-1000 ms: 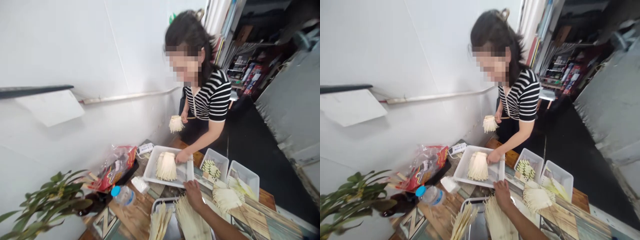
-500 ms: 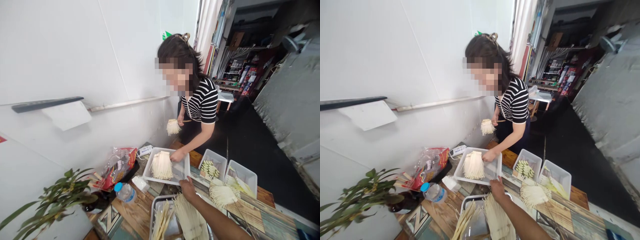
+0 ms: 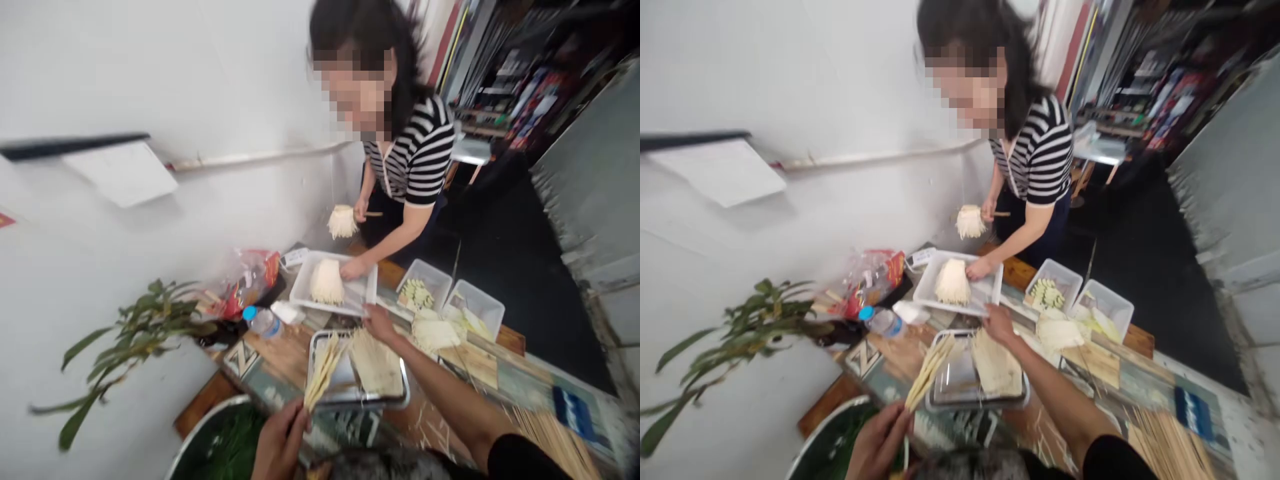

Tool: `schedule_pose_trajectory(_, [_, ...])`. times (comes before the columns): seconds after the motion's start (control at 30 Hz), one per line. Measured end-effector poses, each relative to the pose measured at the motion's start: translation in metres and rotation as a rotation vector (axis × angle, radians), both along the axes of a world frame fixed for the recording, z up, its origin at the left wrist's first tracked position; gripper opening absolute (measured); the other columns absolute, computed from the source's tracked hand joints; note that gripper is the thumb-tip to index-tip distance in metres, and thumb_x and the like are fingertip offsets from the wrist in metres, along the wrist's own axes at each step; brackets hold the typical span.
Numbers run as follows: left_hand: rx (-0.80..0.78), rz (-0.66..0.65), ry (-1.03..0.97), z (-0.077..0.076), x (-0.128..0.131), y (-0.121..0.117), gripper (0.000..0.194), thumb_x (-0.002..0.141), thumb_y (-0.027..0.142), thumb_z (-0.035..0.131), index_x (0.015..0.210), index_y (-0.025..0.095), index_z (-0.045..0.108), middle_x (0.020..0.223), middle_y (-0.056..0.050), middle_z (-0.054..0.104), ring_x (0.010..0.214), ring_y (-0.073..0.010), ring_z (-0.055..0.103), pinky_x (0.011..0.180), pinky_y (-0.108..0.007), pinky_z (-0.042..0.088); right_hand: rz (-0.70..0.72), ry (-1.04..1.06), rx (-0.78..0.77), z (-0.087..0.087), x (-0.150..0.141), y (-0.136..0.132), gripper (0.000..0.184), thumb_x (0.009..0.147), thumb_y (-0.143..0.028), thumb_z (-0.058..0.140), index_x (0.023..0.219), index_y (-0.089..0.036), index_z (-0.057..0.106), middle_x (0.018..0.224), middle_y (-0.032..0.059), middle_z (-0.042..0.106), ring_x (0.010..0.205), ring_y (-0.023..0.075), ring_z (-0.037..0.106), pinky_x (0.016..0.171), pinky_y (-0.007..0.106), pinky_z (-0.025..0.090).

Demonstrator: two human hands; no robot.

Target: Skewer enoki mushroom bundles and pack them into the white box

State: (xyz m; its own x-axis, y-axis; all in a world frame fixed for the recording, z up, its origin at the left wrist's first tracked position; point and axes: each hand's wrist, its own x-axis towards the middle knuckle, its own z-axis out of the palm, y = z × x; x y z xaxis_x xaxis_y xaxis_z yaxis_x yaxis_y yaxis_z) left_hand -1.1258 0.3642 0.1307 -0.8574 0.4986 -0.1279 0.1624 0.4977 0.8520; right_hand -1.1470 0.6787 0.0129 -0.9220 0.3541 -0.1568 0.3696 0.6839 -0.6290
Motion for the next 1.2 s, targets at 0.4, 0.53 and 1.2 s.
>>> schedule_pose_trajectory(0.4, [0.110,0.022,-0.317,0.020,-0.012,0.049,0.042,0.087,0.051,0.046,0.061,0.018,0.050,0.055,0.004,0.041,0.052,-0.0100,0.035,0.052,-0.021,0.030,-0.223,-0.006,-1.014,0.044,0.077,-0.043,0.065,0.071,-0.059,0.070,0.121,-0.022,0.051,0.135,0.0143,0.051,0.126,0.0254,0.047,0.104,0.046,0.036])
schedule_pose_trajectory(0.53, [0.212,0.029,-0.426,0.022,-0.015,0.069,0.040,0.086,0.051,0.049,0.062,0.018,0.049,0.053,0.006,0.038,0.049,-0.0084,0.031,0.049,-0.020,0.027,-0.173,-0.128,-1.523,0.053,0.068,-0.066,0.066,0.081,-0.077,0.041,0.101,-0.016,0.055,0.111,0.0184,0.062,0.110,0.0266,0.059,0.097,0.050,0.042])
schedule_pose_trajectory(1.2, [0.371,-0.036,-0.393,0.023,0.001,0.140,0.032,0.085,0.039,0.048,0.060,0.019,0.047,0.060,0.001,0.051,0.061,-0.0126,0.048,0.064,-0.025,0.040,-0.021,0.250,-1.868,0.096,0.060,-0.082,0.046,0.067,-0.062,0.073,0.093,-0.024,0.067,0.106,0.0063,0.066,0.112,0.0251,0.055,0.100,0.044,0.038])
